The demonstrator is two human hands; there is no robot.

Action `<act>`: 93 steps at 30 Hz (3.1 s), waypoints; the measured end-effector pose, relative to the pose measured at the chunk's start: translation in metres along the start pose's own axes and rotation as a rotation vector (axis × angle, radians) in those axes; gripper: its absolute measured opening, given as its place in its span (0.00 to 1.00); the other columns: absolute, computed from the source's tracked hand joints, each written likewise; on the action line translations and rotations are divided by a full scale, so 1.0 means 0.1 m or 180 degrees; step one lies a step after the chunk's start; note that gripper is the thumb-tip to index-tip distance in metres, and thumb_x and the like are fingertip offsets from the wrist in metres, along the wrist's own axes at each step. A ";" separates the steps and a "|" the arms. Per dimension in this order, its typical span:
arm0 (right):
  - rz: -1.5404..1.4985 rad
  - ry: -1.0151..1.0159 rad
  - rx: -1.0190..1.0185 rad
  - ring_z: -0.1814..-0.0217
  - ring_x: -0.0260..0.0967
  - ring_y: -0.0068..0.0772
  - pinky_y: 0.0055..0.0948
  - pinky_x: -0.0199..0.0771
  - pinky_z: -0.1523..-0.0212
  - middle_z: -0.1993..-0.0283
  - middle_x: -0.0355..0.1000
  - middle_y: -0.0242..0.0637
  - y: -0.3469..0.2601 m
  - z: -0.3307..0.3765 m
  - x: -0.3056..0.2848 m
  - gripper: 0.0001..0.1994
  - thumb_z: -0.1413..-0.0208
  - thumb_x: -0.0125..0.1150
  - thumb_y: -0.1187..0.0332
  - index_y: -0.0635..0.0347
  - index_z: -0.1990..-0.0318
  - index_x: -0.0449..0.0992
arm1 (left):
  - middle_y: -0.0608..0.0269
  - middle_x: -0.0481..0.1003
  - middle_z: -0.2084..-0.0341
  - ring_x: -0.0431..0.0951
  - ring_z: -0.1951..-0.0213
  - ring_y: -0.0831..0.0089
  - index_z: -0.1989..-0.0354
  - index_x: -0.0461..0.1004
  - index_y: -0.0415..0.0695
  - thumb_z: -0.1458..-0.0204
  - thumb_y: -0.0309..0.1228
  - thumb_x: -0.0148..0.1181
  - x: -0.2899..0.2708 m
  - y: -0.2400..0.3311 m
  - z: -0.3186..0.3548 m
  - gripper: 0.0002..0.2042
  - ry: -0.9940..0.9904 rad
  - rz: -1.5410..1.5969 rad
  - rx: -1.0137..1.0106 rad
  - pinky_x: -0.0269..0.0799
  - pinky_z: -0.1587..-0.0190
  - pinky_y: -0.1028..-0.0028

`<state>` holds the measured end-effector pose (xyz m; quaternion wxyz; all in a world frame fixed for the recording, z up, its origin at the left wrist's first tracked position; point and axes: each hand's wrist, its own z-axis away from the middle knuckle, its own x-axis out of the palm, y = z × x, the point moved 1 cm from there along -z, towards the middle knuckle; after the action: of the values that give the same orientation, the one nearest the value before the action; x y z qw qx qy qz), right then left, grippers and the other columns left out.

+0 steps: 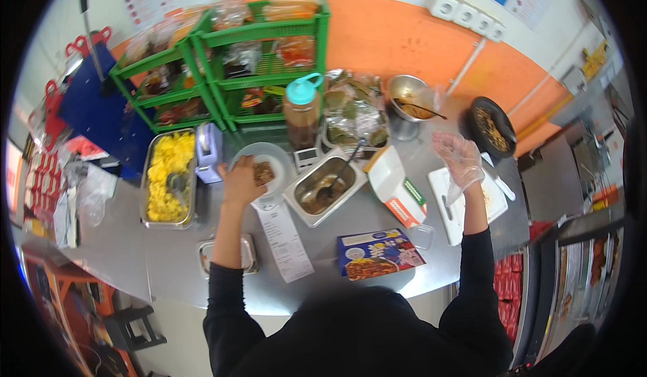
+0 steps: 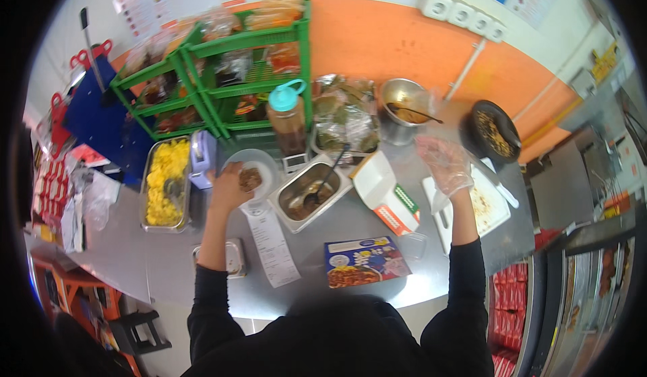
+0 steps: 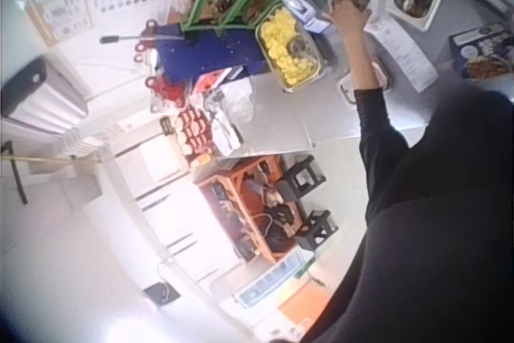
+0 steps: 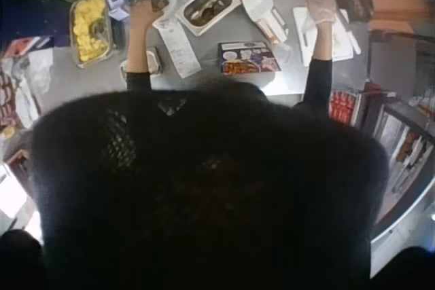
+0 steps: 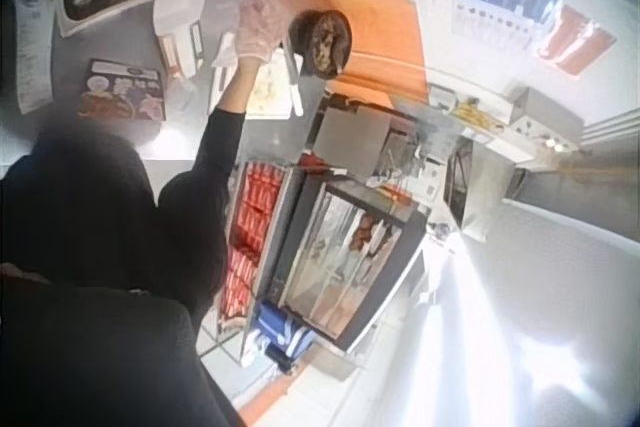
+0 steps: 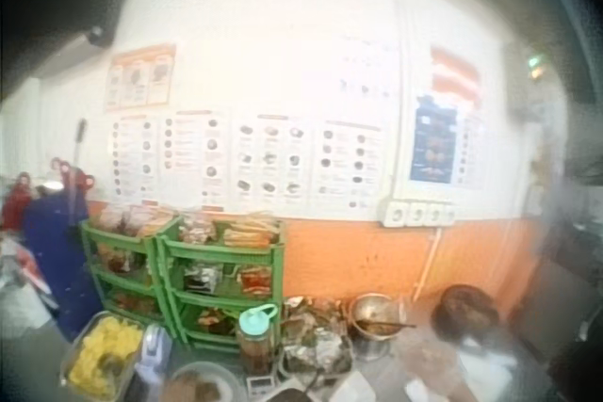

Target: The person assembles a food order by placing rice, sauce, and fried chicken into a container. They retrieve ingredients from a heated display case and a prep counter, then pack the items into a takeaway box and seal it.

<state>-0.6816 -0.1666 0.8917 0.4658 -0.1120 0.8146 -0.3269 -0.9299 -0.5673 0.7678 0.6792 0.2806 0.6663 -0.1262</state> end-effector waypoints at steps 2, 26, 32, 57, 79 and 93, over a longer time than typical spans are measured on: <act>0.0349 -0.0006 0.0495 0.61 0.74 0.28 0.29 0.72 0.56 0.66 0.77 0.34 0.46 0.31 -0.21 0.15 0.54 0.67 0.64 0.51 0.57 0.78 | 0.59 0.71 0.52 0.72 0.50 0.62 0.48 0.67 0.44 0.75 0.42 0.71 -0.12 -0.03 -0.01 0.39 0.0065 0.0319 -0.0176 0.47 0.44 0.43; 0.1284 -0.1602 0.1032 0.57 0.71 0.47 0.43 0.70 0.58 0.62 0.72 0.46 1.05 2.07 0.33 0.08 0.49 0.58 0.64 0.57 0.64 0.73 | 0.61 0.67 0.50 0.69 0.47 0.70 0.43 0.61 0.40 0.68 0.17 0.71 -0.35 1.57 1.93 0.38 0.0630 0.4402 -0.0020 0.68 0.45 0.69; -0.0066 -0.0388 0.0036 0.57 0.72 0.45 0.39 0.72 0.58 0.56 0.72 0.46 0.18 1.73 0.07 0.10 0.44 0.54 0.68 0.60 0.56 0.69 | 0.60 0.62 0.45 0.63 0.41 0.69 0.39 0.55 0.42 0.64 0.14 0.66 -0.17 2.03 2.30 0.40 0.0020 0.5645 -0.0041 0.65 0.42 0.67; -0.2231 -0.1265 -0.0028 0.50 0.70 0.48 0.43 0.69 0.49 0.51 0.70 0.44 -1.20 1.56 0.40 0.17 0.55 0.66 0.67 0.58 0.58 0.69 | 0.47 0.54 0.37 0.57 0.37 0.60 0.43 0.54 0.42 0.46 0.25 0.54 -0.29 2.25 2.17 0.23 -0.0392 0.5800 0.0223 0.53 0.37 0.63; -0.1088 -0.0626 0.1154 0.68 0.74 0.45 0.36 0.72 0.64 0.69 0.75 0.47 -1.27 1.28 1.01 0.20 0.45 0.52 0.55 0.66 0.61 0.74 | 0.55 0.73 0.70 0.73 0.68 0.72 0.56 0.68 0.33 0.40 0.38 0.47 -0.06 1.91 1.44 0.17 0.0047 0.4672 -0.0541 0.68 0.61 0.73; -0.1913 -0.0635 0.0874 0.60 0.73 0.34 0.31 0.70 0.58 0.62 0.75 0.44 -1.08 1.70 0.45 0.18 0.39 0.48 0.61 0.69 0.52 0.72 | 0.63 0.71 0.64 0.69 0.61 0.79 0.54 0.67 0.36 0.37 0.35 0.44 -0.13 2.58 1.89 0.13 0.0097 0.5388 -0.1062 0.65 0.56 0.77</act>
<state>-0.5774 -0.3438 0.8695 0.4367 -0.3148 0.6440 -0.5435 -0.6324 -0.4647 0.8274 0.5681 0.5810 0.2519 0.5256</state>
